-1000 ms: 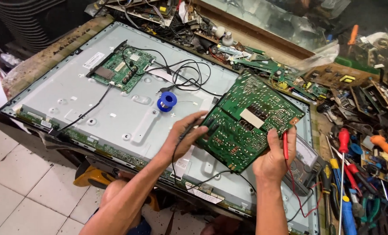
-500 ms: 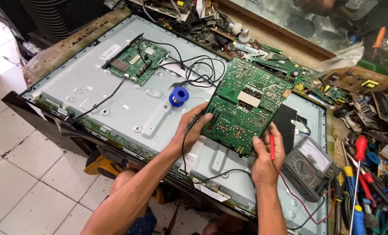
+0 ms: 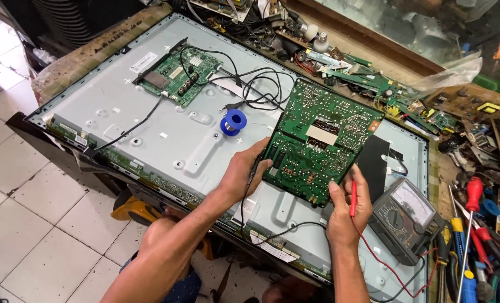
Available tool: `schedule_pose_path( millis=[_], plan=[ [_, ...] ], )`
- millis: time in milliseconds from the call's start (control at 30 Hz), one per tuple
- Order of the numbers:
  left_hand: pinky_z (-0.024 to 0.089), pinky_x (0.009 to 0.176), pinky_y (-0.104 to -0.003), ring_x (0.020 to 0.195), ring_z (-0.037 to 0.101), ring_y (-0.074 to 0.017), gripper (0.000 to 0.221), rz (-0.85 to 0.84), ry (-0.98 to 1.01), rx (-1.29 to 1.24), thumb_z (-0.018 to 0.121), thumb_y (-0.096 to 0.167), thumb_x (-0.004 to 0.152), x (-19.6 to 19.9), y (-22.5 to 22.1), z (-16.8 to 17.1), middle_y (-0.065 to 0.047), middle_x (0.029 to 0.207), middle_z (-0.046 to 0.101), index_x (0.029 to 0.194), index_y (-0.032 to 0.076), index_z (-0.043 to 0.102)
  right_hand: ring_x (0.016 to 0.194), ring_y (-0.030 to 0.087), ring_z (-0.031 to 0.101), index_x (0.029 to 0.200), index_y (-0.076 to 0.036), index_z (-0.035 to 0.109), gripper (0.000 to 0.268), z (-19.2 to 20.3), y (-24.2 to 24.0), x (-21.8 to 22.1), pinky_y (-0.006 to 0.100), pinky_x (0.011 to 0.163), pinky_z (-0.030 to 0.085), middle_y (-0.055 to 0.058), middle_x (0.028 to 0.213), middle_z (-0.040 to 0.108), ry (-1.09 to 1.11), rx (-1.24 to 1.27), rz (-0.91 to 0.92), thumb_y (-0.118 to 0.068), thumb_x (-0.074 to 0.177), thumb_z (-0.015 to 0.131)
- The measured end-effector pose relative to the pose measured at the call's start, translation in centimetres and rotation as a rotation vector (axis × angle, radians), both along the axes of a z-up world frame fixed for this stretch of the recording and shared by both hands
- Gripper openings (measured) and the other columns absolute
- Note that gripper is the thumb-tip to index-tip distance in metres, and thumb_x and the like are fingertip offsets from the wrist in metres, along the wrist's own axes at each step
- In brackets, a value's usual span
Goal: Testing components on a television circuit board using a multimeter to diagnose issues.
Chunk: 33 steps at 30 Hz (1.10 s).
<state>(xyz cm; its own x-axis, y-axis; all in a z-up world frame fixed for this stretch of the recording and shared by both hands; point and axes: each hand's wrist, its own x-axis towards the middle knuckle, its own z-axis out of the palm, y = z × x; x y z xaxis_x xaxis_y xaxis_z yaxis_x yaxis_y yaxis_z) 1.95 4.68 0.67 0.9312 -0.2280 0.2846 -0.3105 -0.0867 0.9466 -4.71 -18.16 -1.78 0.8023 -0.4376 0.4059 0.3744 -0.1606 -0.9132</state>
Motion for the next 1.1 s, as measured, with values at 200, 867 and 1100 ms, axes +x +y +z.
schedule_pose_path(
  millis=[200,867,1100],
  plan=[
    [0.043,0.058,-0.024,0.059,0.047,-0.0099,0.042,-0.041,-0.209,0.104,0.054,0.005,0.102,0.1,0.7,-0.9,0.002,0.076,0.062,0.144,0.009,0.056,0.137,0.023,0.057,0.148,-0.002,0.049,0.063,1.2,1.1,-0.4,0.031,0.111,0.05,0.016,0.146,0.058,0.085,-0.009,-0.083,-0.001,0.088,0.068],
    [0.047,0.055,-0.025,0.058,0.051,-0.0112,0.042,-0.048,-0.183,0.165,0.054,0.005,0.1,0.3,0.7,-1.2,0.001,0.081,0.068,0.142,0.009,0.056,0.135,0.024,0.059,0.146,-0.002,0.05,0.063,1.4,1.2,-0.8,0.034,0.11,0.052,0.016,0.144,0.06,0.092,0.011,-0.078,-0.001,0.086,0.069],
    [0.05,0.052,-0.023,0.052,0.047,-0.0071,0.046,-0.046,-0.182,0.154,0.058,0.007,0.101,0.4,0.7,-1.6,0.002,0.079,0.071,0.147,0.004,0.052,0.135,0.024,0.059,0.145,-0.005,0.052,0.063,1.6,1.3,-1.0,0.034,0.11,0.052,0.014,0.144,0.061,0.115,0.006,-0.111,-0.005,0.085,0.071]
  ],
)
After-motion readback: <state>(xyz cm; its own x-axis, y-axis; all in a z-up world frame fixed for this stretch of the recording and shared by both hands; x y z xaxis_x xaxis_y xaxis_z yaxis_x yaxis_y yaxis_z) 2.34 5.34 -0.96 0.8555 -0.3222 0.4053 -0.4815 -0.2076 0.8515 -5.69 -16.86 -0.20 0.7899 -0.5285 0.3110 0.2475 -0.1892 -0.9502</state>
